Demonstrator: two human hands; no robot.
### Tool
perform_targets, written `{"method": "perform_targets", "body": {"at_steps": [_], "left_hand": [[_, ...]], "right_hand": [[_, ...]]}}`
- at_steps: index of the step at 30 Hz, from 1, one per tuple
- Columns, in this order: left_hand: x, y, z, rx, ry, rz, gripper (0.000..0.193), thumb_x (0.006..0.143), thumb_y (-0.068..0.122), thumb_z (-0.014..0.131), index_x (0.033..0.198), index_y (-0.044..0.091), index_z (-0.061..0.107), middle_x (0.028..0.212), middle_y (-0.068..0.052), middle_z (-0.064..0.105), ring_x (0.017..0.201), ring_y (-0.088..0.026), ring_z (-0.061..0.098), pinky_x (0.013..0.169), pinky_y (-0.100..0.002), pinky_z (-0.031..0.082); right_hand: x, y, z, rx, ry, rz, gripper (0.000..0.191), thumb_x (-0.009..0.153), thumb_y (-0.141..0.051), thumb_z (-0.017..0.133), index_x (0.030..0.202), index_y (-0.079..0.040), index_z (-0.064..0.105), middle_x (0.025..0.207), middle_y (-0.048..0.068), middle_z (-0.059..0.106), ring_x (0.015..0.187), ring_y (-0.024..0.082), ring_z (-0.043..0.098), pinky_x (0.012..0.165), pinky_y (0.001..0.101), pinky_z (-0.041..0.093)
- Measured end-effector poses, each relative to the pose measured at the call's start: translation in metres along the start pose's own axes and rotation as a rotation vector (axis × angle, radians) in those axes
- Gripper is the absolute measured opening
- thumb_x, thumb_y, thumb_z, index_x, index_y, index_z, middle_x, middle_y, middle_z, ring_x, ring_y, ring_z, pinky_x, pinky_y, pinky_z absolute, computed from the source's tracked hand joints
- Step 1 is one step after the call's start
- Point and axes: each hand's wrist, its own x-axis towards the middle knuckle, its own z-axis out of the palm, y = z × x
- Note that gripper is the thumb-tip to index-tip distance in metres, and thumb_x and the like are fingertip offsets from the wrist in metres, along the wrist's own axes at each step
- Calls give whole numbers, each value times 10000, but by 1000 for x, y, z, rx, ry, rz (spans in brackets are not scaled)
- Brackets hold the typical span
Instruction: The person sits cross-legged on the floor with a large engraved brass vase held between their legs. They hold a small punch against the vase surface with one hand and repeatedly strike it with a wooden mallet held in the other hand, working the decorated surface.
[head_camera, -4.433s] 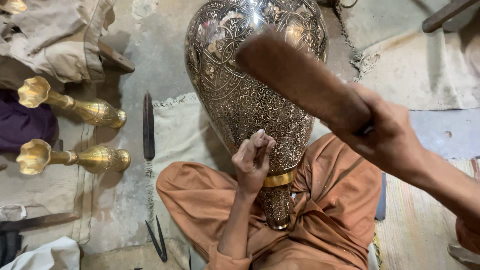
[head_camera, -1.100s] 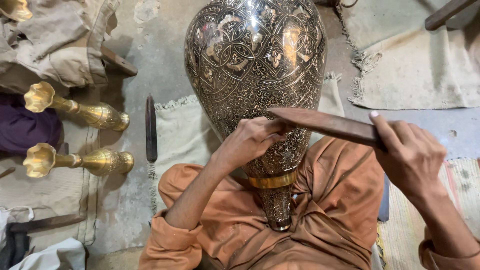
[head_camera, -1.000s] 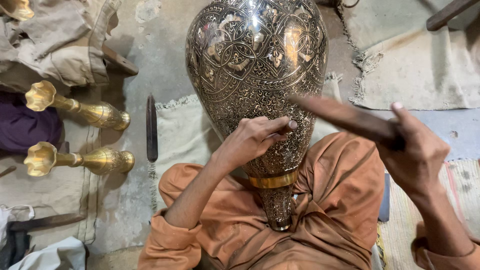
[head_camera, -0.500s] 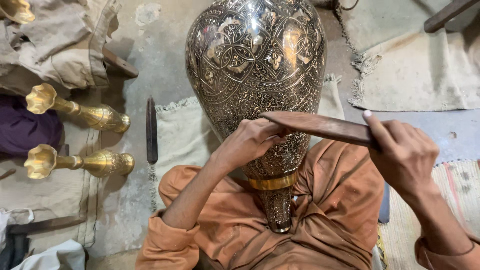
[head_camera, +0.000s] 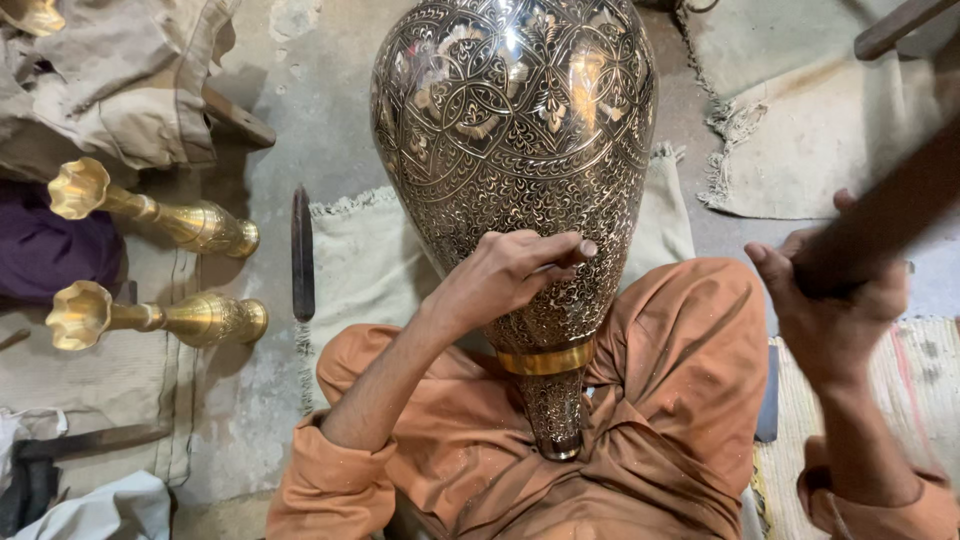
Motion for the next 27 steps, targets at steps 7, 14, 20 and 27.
{"method": "perform_targets", "body": {"at_steps": [7, 14, 20, 27], "left_hand": [[4, 1, 0, -22, 7, 38, 390, 947, 142, 728, 1323, 153, 626, 797, -109, 672, 707, -256, 700, 638, -399, 574], [5, -2, -1, -54, 20, 76, 409, 939, 123, 719, 1333, 174, 621, 898, -101, 717, 782, -248, 734, 700, -385, 603], [5, -2, -2, -24, -23, 32, 423, 944, 126, 726, 1349, 181, 617, 834, -104, 705, 758, -264, 720, 695, -406, 588], [8, -6, -1, 38, -91, -5, 395, 952, 160, 752, 1326, 171, 627, 832, -121, 696, 762, -283, 708, 694, -415, 574]], "right_hand": [[2, -7, -7, -162, 70, -96, 349, 837, 38, 869, 1110, -15, 659, 761, 78, 649, 652, 173, 607, 605, 324, 500], [-7, -6, 5, -20, 33, -81, 264, 878, 23, 867, 1030, -4, 652, 741, 82, 636, 648, 170, 603, 584, 313, 496], [-20, 4, 20, 355, 51, 264, 341, 914, -26, 837, 1081, -48, 540, 809, 38, 549, 697, 109, 502, 628, 273, 449], [-16, -7, 22, 848, 166, 363, 525, 900, -105, 791, 1346, -159, 520, 829, -51, 639, 757, 33, 635, 750, 218, 543]]}}
